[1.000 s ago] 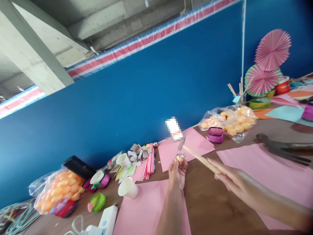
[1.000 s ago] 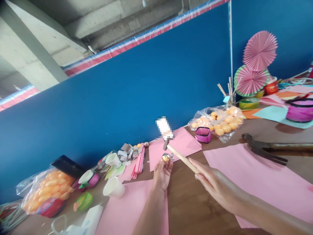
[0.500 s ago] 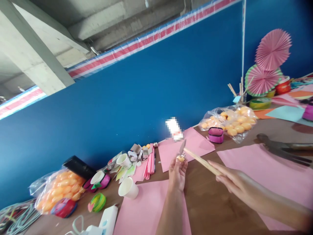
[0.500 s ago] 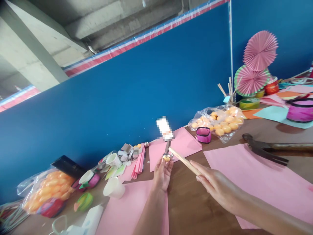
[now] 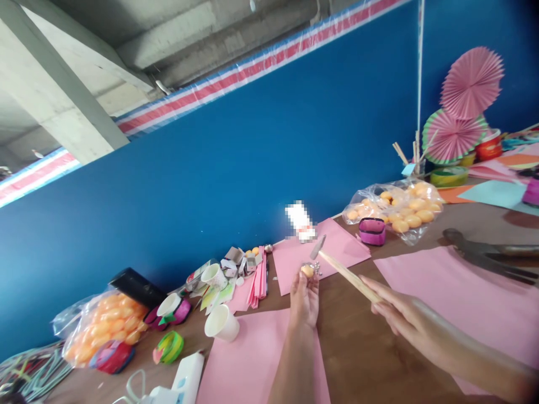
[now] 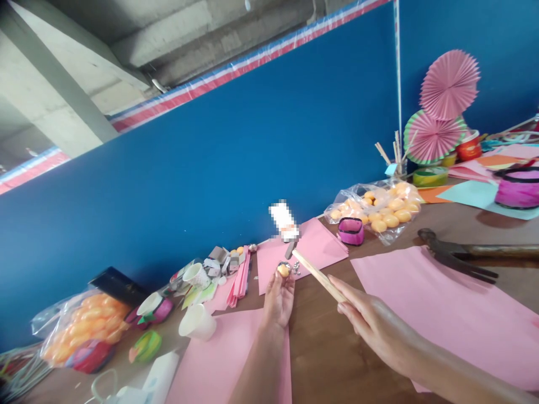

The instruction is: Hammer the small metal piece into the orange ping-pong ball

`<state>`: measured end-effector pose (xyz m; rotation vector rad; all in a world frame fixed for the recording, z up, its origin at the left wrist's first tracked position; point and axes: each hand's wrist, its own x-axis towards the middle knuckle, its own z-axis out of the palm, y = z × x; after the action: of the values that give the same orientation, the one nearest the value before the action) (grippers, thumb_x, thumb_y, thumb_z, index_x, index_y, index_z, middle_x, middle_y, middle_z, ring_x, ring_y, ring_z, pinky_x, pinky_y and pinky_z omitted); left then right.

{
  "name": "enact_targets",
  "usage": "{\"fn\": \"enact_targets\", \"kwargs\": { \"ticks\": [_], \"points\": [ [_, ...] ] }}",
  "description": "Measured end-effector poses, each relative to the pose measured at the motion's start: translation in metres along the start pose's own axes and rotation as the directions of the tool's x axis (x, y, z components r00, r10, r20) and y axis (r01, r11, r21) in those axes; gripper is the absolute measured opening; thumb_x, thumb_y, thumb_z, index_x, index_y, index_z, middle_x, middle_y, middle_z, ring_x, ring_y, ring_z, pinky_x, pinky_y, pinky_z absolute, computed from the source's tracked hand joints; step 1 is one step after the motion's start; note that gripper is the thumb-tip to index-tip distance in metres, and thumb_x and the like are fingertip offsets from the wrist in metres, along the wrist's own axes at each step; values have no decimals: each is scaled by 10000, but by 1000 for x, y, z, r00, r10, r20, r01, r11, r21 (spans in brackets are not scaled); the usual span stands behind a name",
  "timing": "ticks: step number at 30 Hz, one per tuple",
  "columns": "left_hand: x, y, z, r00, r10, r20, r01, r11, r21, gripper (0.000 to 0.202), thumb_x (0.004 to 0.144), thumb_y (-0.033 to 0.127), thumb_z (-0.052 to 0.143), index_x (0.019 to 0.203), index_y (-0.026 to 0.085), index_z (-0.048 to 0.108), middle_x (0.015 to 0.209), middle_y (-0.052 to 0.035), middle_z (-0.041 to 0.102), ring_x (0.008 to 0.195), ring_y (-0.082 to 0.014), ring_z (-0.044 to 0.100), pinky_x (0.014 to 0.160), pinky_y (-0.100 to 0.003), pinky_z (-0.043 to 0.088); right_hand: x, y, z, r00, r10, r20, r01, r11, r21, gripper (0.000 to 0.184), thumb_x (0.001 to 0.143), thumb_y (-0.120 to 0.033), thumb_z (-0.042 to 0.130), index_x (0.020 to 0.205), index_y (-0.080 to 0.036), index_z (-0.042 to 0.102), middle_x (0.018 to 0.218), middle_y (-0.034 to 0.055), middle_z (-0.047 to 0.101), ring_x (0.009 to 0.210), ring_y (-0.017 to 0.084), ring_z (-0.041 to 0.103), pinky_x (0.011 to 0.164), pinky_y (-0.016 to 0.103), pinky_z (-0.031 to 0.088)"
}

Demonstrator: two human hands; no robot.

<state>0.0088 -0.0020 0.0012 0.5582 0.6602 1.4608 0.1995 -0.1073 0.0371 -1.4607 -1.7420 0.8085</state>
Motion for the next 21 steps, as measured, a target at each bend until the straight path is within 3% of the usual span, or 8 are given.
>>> {"fn": "enact_targets", "kwargs": {
  "ticks": [8,17,21],
  "points": [
    [1,0,-3,1000,-16,17,16,1000,-23,150,743,227,603,841,122,646,887,-80,679,867,-145,628,859,-261,464,2,-2,3,999,-43,0,43,998,-45,514,878,-437,292,1333,-200,317,712,40,653,715,199,630,623,276,498],
    [1,1,-2,999,-3,-32,3,1000,-4,105,737,186,603,805,118,645,850,-76,683,853,-163,639,879,-287,459,0,-2,6,1000,14,7,-14,1000,-2,505,872,-456,308,1329,-240,316,674,16,625,620,176,599,614,285,493],
    [1,1,-2,1000,-18,-17,18,1000,-4,171,753,208,588,908,149,629,937,-77,671,905,-173,626,889,-301,455,3,-1,7,999,24,41,-25,1000,10,499,881,-451,286,1330,-235,316,663,13,611,602,172,590,607,292,495]
  ]
}}
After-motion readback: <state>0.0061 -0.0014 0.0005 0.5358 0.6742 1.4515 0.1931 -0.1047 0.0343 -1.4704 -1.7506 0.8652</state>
